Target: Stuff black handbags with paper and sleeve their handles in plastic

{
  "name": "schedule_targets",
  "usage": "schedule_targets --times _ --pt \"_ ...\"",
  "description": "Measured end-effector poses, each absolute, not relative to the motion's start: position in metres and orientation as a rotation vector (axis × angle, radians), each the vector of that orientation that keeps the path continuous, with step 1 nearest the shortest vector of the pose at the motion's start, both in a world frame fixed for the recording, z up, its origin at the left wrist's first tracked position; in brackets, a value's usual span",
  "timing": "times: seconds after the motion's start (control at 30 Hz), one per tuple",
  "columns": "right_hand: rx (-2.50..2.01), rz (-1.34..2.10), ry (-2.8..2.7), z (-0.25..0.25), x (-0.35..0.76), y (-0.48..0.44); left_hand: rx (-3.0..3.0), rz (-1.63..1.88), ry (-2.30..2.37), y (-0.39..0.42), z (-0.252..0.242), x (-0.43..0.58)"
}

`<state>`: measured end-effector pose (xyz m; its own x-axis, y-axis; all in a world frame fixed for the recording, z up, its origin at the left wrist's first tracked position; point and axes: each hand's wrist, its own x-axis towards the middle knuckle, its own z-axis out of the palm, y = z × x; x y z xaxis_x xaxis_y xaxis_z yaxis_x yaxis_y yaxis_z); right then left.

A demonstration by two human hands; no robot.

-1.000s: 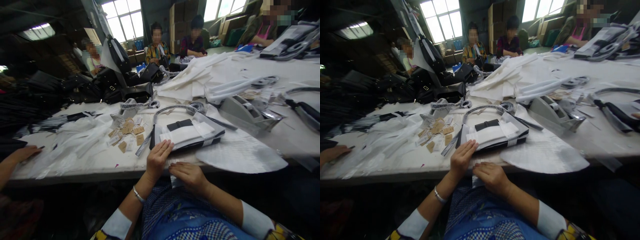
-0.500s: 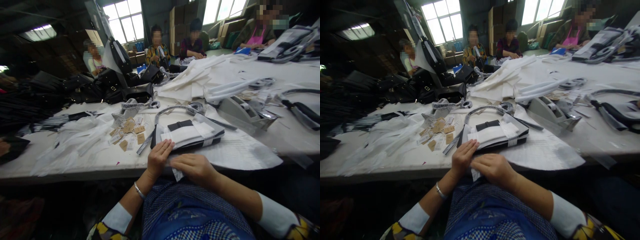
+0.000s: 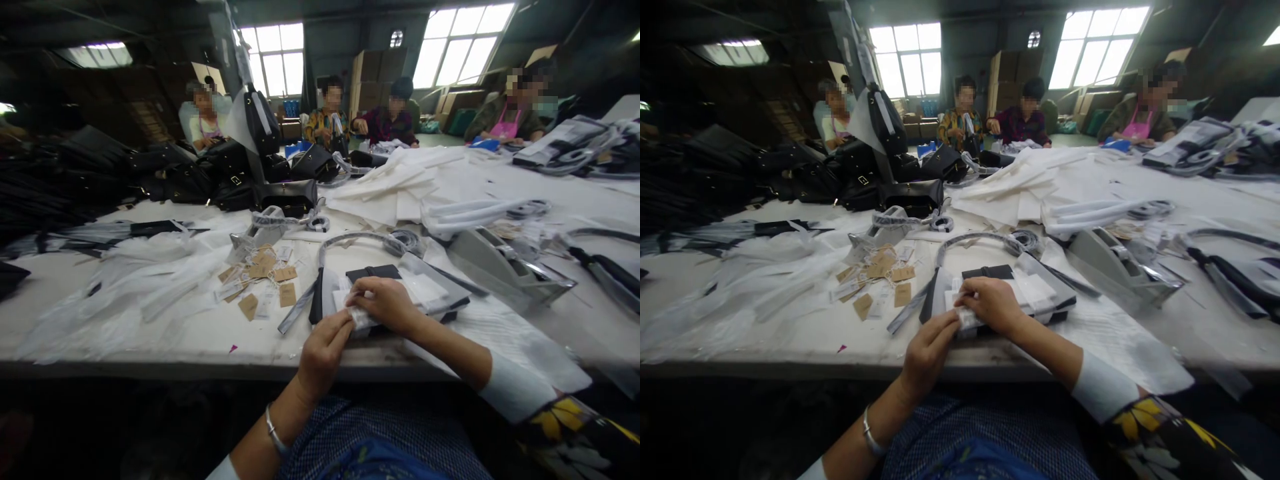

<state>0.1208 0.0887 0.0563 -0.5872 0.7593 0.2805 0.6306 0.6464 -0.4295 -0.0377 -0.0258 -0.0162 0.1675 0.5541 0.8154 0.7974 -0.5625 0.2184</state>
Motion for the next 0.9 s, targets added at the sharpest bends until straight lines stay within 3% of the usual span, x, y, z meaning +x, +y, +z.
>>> schedule_targets --times 0.27,0.5,0.9 --pt "-1.211 0.485 -2.646 0.065 0.107 0.108 -2.169 -1.311 -1.458 -0.026 -0.013 -0.035" --pt "-1.19 0.572 -2.742 0.067 0.099 0.134 -2.199 -1.053 -1.439 -0.027 -0.006 -0.031" --pt "-1.116 0.501 -2.354 0.073 0.144 0.119 -2.172 -0.877 -1.464 -0.025 -0.001 -0.031"
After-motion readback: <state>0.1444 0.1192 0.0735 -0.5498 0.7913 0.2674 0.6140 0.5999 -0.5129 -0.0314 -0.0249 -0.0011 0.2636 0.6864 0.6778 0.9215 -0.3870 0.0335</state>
